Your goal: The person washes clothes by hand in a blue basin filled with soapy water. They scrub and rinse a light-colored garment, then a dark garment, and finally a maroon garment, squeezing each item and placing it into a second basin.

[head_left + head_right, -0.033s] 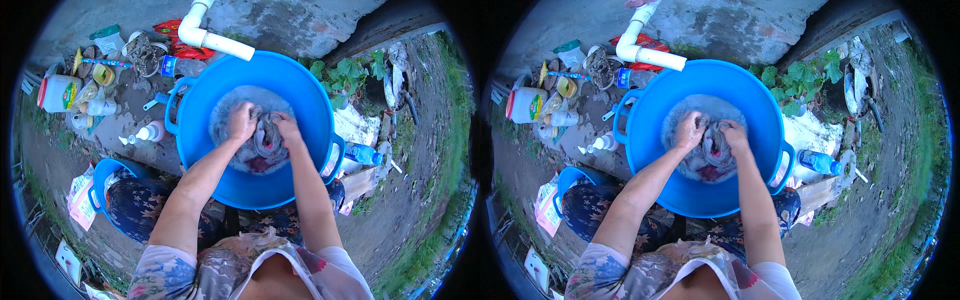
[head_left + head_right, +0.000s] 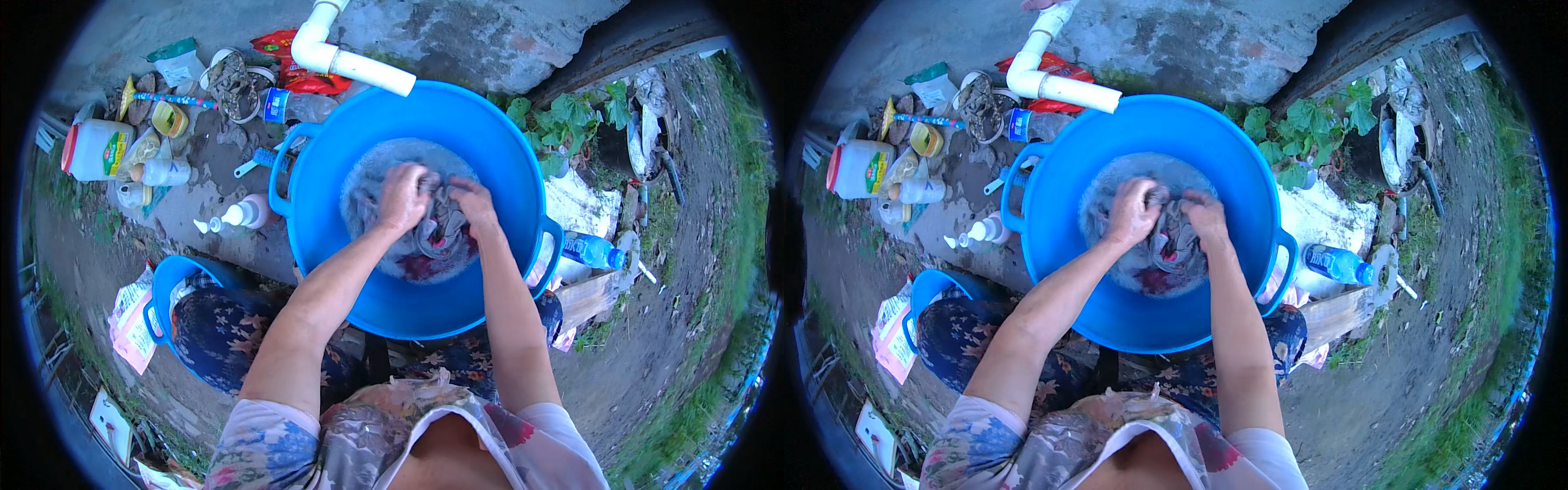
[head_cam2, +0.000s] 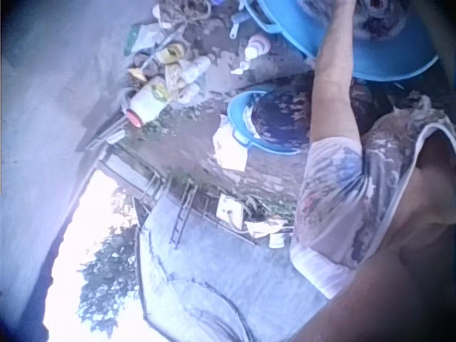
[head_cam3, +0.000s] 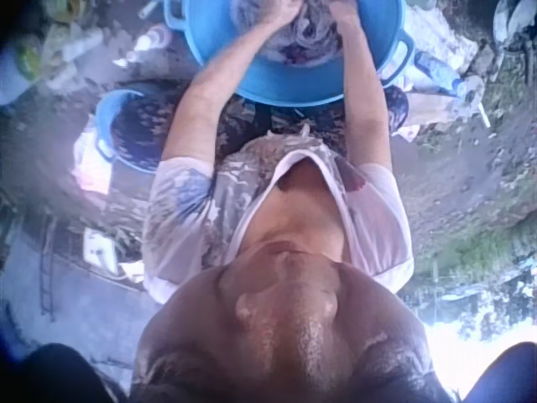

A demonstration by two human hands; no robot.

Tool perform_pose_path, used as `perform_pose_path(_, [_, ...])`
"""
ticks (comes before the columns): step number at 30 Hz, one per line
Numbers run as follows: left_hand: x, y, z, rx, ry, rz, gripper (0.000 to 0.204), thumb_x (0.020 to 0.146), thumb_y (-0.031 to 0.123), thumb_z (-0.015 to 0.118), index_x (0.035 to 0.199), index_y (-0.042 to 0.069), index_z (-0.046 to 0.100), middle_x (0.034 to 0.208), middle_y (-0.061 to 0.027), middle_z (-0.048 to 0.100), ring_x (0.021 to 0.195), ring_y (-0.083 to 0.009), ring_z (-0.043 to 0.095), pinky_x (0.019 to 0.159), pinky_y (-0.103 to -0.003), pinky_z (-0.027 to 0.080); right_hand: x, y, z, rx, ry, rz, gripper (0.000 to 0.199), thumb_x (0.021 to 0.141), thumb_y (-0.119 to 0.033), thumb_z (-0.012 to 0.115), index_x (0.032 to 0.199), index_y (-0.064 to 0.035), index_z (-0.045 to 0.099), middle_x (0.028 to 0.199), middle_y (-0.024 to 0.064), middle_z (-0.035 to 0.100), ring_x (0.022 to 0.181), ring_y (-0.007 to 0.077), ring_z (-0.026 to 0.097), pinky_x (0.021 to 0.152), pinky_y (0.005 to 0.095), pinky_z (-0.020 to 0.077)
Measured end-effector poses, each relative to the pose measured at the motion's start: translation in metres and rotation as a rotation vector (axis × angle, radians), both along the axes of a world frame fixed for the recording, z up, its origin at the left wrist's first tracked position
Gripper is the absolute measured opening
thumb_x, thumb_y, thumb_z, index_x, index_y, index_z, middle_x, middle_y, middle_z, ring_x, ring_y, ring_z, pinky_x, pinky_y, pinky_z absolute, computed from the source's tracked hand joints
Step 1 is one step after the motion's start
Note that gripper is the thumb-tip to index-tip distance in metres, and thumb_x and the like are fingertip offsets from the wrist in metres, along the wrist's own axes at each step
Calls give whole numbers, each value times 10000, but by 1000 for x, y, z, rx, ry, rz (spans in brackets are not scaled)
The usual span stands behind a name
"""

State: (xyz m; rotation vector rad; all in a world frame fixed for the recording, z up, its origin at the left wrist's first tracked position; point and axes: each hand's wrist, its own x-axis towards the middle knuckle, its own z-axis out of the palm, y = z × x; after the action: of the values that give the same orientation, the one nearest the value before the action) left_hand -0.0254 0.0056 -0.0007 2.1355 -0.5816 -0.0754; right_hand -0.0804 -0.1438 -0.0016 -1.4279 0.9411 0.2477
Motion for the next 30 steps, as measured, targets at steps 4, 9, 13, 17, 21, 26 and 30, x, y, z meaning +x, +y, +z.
perform_pose_path(4, [-28, -9, 19, -89, 96, -100, 369, 811, 258, 583, 1158, 133, 566, 1266, -141, 475, 1183, -334, 431, 970, -426, 356, -30, -1, -52, -425, 49, 208, 279, 815, -150, 550, 1057, -22, 606, 1113, 238, 582, 939, 386, 583, 841, 451, 460])
perform_pose_path(9, [-51, 37, -31, 621, 8, 33, 439, 870, 395, 509, 1268, 212, 532, 1457, -143, 255, 1340, -395, 178, 1056, -542, 183, -55, 101, -46, -1057, -267, 355, 191, 803, -186, 555, 933, -49, 584, 1223, 221, 498, 1142, 378, 445, 958, 573, 278])
perform_pose_path(13, [-40, 40, -81, 106, 182, 86, 358, 898, 310, 450, 1140, 89, 592, 1294, -170, 467, 1202, -370, 410, 964, -434, 375, -31, 97, -50, -949, -69, 484, 237, 813, -273, 550, 788, -38, 528, 1093, 201, 573, 1026, 385, 510, 810, 547, 370])
perform_pose_path(17, [29, 20, -76, 741, 293, -328, 248, 884, 308, 475, 898, 99, 608, 847, -84, 611, 991, -327, 505, 779, -471, 413, 16, 70, -39, -671, 202, 521, 482, 878, -441, 414, 919, -7, 621, 935, 259, 623, 846, 366, 602, 780, 452, 446])
perform_pose_path(21, [20, 4, -17, 520, -213, -34, 257, 862, 335, 514, 931, 122, 641, 877, -74, 604, 900, -293, 511, 779, -414, 421, 31, 3, -39, -188, 25, 56, 531, 879, -476, 432, 1086, -17, 601, 1026, 236, 623, 931, 348, 606, 819, 410, 460])
perform_pose_path(26, [-39, -4, 8, 278, -87, 83, 379, 845, 304, 554, 1216, 232, 566, 1391, -81, 369, 1272, -349, 323, 1013, -556, 237, -37, 41, -16, -944, -232, 356, 382, 880, -274, 520, 1215, -93, 550, 1213, 207, 519, 1077, 413, 488, 912, 482, 395])
perform_pose_path(30, [-65, 13, -33, 508, 63, 131, 369, 886, 285, 480, 1244, 220, 548, 1442, -83, 306, 1341, -352, 211, 1047, -604, 129, -45, 66, -29, -1026, -402, 429, 378, 859, -187, 520, 1222, -79, 523, 1218, 223, 492, 1049, 404, 495, 921, 470, 372])
